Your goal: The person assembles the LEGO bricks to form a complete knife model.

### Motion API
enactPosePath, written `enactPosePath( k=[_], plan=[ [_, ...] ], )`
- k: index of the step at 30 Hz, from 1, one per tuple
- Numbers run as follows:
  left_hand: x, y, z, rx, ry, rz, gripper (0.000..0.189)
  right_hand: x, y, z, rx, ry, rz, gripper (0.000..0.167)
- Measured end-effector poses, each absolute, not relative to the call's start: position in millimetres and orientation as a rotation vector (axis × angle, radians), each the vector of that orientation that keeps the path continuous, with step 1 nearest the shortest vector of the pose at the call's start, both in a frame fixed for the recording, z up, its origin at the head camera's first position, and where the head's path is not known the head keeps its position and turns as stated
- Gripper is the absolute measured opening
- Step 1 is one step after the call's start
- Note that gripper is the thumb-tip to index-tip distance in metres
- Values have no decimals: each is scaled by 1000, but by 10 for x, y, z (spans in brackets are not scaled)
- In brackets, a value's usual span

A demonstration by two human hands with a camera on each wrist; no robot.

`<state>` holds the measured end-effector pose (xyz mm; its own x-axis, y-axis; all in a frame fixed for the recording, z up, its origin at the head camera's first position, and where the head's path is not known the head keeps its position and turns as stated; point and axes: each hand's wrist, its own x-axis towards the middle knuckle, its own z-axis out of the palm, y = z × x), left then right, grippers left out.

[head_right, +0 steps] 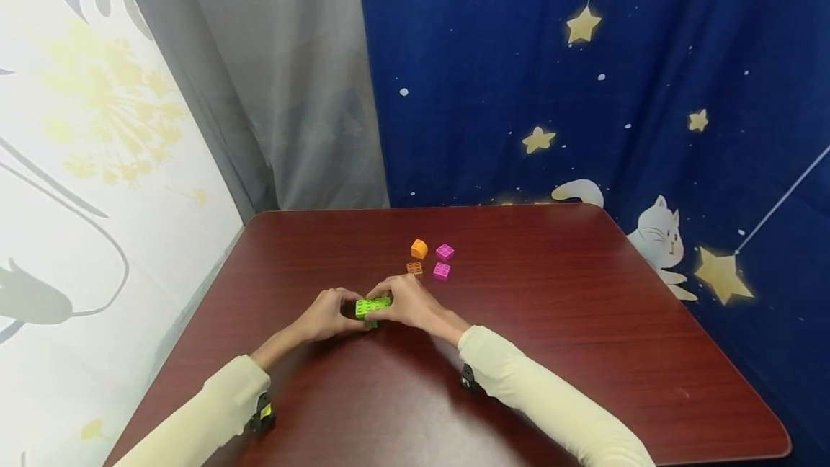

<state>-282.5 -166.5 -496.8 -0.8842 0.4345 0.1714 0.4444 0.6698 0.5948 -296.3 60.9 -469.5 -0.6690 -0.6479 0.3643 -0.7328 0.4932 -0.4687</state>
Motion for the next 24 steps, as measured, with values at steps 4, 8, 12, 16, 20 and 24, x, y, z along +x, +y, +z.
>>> enactPosePath(
  k=[4, 8, 12, 16, 20, 24],
  plan=[
    [-2823, -1657, -4958, -740, -2864, -1010, 36, -2948, 547, -4684, 1199, -2604, 937, 30],
    [-2818, -1651, -4949, -747, -2863, -1014, 37, -2946, 501, -4683, 1195, -2606, 946, 30],
    [-2815, -1646, -4948, -755, -2862, -1023, 37, -2954, 481, -4691, 1198, -2615, 946, 31],
    [-2812, -1644, -4948, -750, -2865, -1026, 38, -2970, 475, -4699, 1203, -2626, 942, 32],
    [-2812, -1649, -4954, -740, -2872, -1028, 37, -2983, 472, -4693, 1196, -2633, 910, 33],
    [-2814, -1661, -4972, -747, -2870, -1016, 36, -2996, 469, -4704, 1206, -2637, 874, 33]
  ],
)
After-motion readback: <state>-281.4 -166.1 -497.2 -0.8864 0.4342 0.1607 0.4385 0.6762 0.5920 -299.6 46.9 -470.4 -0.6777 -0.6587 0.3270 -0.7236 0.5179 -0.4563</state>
